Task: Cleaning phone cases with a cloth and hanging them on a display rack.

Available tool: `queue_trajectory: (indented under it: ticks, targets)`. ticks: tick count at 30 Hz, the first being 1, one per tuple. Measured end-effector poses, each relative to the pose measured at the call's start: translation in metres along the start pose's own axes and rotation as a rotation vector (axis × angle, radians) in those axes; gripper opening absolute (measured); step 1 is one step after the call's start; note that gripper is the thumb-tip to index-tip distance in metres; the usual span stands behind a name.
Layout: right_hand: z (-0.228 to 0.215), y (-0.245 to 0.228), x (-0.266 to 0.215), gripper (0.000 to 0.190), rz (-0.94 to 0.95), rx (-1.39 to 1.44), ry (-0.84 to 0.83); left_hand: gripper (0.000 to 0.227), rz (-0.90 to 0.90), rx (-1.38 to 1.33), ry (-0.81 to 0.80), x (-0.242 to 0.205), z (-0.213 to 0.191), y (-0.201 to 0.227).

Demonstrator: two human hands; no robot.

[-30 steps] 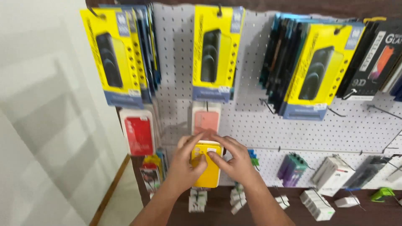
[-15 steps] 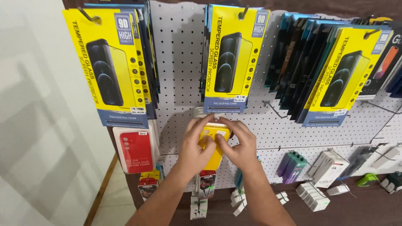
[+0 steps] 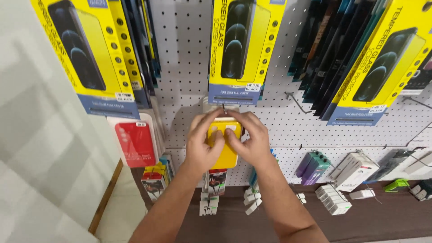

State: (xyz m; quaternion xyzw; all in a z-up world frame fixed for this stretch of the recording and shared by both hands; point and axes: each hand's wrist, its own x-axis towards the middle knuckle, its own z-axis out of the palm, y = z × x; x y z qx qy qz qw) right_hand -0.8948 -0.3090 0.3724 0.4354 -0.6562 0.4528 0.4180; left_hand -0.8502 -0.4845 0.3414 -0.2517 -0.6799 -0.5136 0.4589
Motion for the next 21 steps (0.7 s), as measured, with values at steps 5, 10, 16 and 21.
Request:
queue_trajectory:
  ticks: [5, 10, 16, 21]
  targets:
    - [0.016, 0.014, 0.007, 0.039, 0.032, -0.138, 0.012, 0.047, 0.056, 0.311, 0.006, 0.018, -0.003, -0.014]
    - [0.015, 0.032, -0.014, 0.039, 0.024, -0.271, 0.067, 0.043, 0.146, 0.53, 0.074, 0.0, -0.004, -0.023]
    - [-0.012, 0.042, -0.089, 0.045, 0.12, -0.158, 0.101, 0.05, 0.042, 0.389, 0.139, -0.093, -0.01, -0.028]
    - [-0.031, 0.014, -0.187, 0.03, 0.27, -0.192, -0.086, 0.015, -0.22, 0.104, -0.059, -0.166, -0.012, -0.021]
